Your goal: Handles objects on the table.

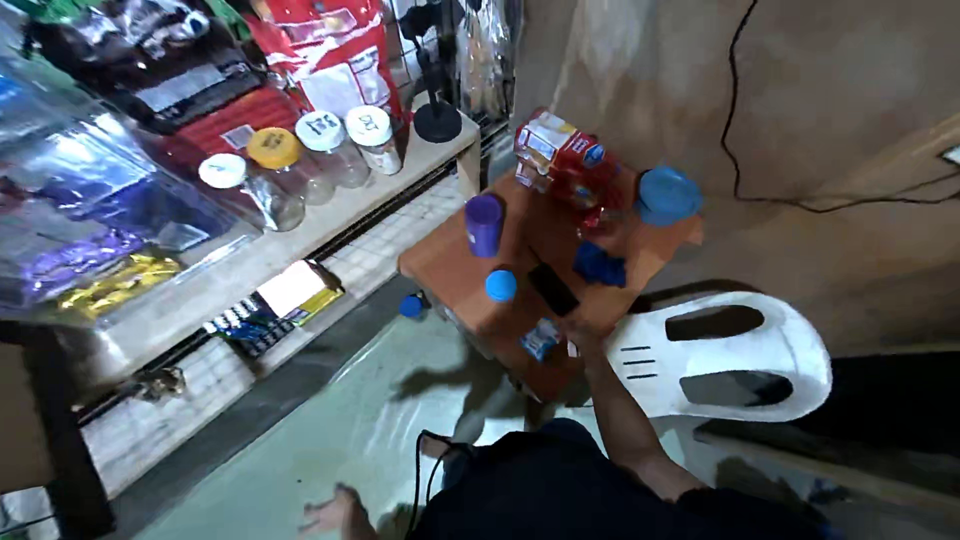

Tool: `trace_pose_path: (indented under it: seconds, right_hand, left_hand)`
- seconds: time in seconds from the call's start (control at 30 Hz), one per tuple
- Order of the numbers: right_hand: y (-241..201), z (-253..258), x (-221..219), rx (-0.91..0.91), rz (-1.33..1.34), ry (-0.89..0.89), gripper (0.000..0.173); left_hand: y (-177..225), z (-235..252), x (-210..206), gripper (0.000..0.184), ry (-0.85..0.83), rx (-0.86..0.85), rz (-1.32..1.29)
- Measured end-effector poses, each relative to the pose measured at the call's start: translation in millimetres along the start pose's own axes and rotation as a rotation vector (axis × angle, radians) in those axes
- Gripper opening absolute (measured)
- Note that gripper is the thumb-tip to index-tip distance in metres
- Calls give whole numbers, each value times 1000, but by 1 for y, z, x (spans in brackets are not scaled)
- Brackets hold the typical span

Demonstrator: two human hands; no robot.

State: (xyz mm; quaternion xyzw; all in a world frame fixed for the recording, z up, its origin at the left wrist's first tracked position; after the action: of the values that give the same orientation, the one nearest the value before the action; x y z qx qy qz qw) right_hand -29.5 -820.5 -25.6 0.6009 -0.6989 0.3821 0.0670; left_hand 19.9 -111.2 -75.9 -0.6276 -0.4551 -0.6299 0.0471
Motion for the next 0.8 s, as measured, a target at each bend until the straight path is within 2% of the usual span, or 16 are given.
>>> trace_pose_path:
  seconds: [0.07, 0.13, 0.27, 0.33, 0.43, 0.5, 0.53, 0.6, 0.73, 0.8]
  right_hand:
    - [8, 13, 30, -27, 1, 114, 59]
    - [16, 29, 62, -25, 151, 189, 52]
    - [8, 54, 140, 76, 278, 299, 35]
    - [16, 64, 169, 21, 284, 348, 38]
    - [12, 74, 222, 1, 349, 470, 42]
    - [-4, 86, 256, 51, 290, 508, 40]
    - [-14, 98, 271, 95, 251, 524, 38]
    - [-37, 122, 297, 160, 136, 521, 35]
    - [-86, 183, 340, 94, -171, 507, 46]
    - [-105, 189, 340, 175, -297, 571, 49]
  left_hand:
    - [62, -38, -29, 80, -68, -75, -117]
    - [127, -70, -54, 74, -161, -182, -157]
    - [248, -132, -112, 62, -408, -464, -127]
    - [295, -163, -144, 61, -577, -642, -60]
    - [346, -225, -201, 64, -793, -1034, 17]
    - [361, -265, -228, 70, -895, -1227, 71]
    - [367, -280, -238, 71, -946, -1249, 94]
    - [371, -300, -258, 78, -1009, -1207, 147]
    - [369, -320, -288, 102, -903, -1081, 305]
    - [358, -329, -293, 109, -879, -1000, 323]
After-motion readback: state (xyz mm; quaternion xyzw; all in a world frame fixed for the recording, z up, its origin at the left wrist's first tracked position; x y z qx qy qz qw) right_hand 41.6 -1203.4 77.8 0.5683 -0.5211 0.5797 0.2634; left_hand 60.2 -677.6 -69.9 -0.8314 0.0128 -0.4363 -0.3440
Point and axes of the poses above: each hand's wrist, its own z-axis towards the middle knuckle, its own x-axis out of the back of the hand, y = z × x, the point moved 10 cm from there along z, towards the middle knuckle, and after that the axes turned 10 degrees about -x, right-handed, at the moved point
